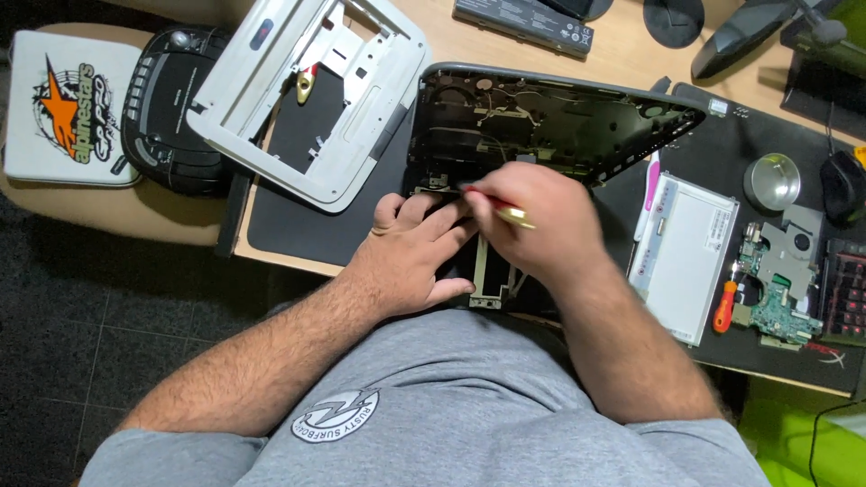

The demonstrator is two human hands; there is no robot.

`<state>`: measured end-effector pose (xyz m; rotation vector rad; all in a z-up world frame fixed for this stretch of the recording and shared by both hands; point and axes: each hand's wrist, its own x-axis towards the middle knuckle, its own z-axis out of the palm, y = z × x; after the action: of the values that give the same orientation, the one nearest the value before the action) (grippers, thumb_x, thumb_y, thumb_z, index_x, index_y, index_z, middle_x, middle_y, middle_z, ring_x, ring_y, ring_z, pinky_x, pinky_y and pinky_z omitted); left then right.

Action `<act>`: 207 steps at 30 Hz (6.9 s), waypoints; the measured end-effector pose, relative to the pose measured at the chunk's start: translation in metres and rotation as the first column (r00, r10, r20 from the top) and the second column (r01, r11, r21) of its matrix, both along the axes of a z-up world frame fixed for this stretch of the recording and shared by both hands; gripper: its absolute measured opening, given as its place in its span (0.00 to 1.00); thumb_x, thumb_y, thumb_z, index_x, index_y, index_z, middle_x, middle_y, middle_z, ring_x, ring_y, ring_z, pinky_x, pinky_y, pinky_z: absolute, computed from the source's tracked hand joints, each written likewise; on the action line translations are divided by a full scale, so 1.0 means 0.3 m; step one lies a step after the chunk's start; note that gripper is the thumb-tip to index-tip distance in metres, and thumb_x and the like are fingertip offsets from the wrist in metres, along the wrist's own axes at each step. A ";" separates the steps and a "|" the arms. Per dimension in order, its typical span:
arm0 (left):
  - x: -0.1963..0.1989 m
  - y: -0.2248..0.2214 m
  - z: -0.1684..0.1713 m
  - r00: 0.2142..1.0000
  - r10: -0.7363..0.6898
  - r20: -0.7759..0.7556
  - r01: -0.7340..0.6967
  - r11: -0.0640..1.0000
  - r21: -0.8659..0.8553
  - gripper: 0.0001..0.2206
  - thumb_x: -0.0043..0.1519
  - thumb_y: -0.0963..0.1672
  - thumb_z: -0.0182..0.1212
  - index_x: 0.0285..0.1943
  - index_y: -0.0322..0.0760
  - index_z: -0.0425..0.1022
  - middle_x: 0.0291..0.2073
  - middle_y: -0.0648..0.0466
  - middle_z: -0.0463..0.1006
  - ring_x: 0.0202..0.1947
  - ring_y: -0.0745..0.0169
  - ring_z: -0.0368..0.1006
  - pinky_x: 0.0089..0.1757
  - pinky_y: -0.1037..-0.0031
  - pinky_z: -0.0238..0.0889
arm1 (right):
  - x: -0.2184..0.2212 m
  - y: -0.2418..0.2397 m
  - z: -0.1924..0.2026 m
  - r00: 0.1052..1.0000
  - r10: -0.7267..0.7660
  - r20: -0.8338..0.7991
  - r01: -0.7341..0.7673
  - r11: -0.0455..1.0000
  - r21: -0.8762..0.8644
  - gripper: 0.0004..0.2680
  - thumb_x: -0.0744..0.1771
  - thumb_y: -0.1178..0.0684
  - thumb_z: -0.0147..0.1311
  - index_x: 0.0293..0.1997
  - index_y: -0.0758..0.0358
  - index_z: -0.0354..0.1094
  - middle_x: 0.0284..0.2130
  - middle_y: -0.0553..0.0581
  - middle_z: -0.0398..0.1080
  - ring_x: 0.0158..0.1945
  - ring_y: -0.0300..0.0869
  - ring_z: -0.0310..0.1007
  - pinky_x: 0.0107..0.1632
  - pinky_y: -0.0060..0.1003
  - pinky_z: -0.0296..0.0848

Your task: Cleaning the internal components of a laptop with a brush and reassembling the outer casing.

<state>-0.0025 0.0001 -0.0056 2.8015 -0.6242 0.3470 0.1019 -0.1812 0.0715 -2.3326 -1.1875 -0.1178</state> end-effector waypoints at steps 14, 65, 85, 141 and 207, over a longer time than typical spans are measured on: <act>0.007 -0.005 -0.007 1.000 -0.002 0.012 0.003 0.999 -0.042 0.33 0.60 0.64 0.52 0.70 0.53 0.66 0.69 0.59 0.64 0.61 0.55 0.57 0.53 0.59 0.44 | -0.048 -0.428 -0.111 0.960 -0.235 -0.153 0.276 0.892 0.359 0.03 0.65 0.65 0.61 0.41 0.69 0.77 0.31 0.63 0.75 0.34 0.49 0.74 0.41 0.41 0.74; 0.012 0.005 0.006 1.000 -0.009 0.000 0.009 0.998 -0.058 0.27 0.61 0.57 0.61 0.68 0.51 0.70 0.70 0.61 0.64 0.61 0.54 0.54 0.54 0.57 0.41 | -0.144 -0.387 0.042 0.814 0.344 -0.469 -0.429 0.899 -0.085 0.07 0.66 0.49 0.49 0.35 0.56 0.73 0.25 0.54 0.71 0.33 0.53 0.76 0.36 0.47 0.76; -0.002 -0.045 0.088 0.903 -0.426 0.060 0.430 0.898 -0.092 0.26 0.43 0.42 0.75 0.53 0.51 0.80 0.56 0.57 0.77 0.56 0.52 0.67 0.52 0.58 0.56 | -0.227 -0.545 0.015 0.947 0.146 -0.287 -0.120 0.987 0.105 0.04 0.62 0.59 0.50 0.30 0.62 0.72 0.23 0.56 0.70 0.24 0.47 0.69 0.30 0.41 0.67; 0.490 0.232 0.385 0.981 0.060 -0.185 -0.142 0.872 -0.469 0.13 0.72 0.44 0.49 0.46 0.35 0.81 0.40 0.53 0.82 0.41 0.58 0.75 0.43 0.62 0.67 | -0.391 -0.654 -0.280 0.983 -0.157 -0.094 0.182 0.832 0.524 0.20 0.63 0.59 0.62 0.61 0.64 0.58 0.53 0.71 0.67 0.60 0.57 0.71 0.68 0.52 0.73; -0.171 -0.011 0.125 0.507 -0.326 -0.798 -0.812 0.129 -0.569 0.44 0.56 0.37 0.63 0.78 0.39 0.35 0.57 0.38 0.74 0.48 0.52 0.81 0.45 0.69 0.78 | 0.132 -0.483 -0.008 0.690 -0.361 -0.628 0.671 0.643 0.369 0.17 0.65 0.66 0.51 0.59 0.63 0.53 0.53 0.62 0.62 0.57 0.51 0.69 0.59 0.46 0.78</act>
<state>-0.0537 -0.0032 0.0319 1.2998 0.4327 -0.4462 0.1414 -0.3259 0.0692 -1.8937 -0.1058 -0.0551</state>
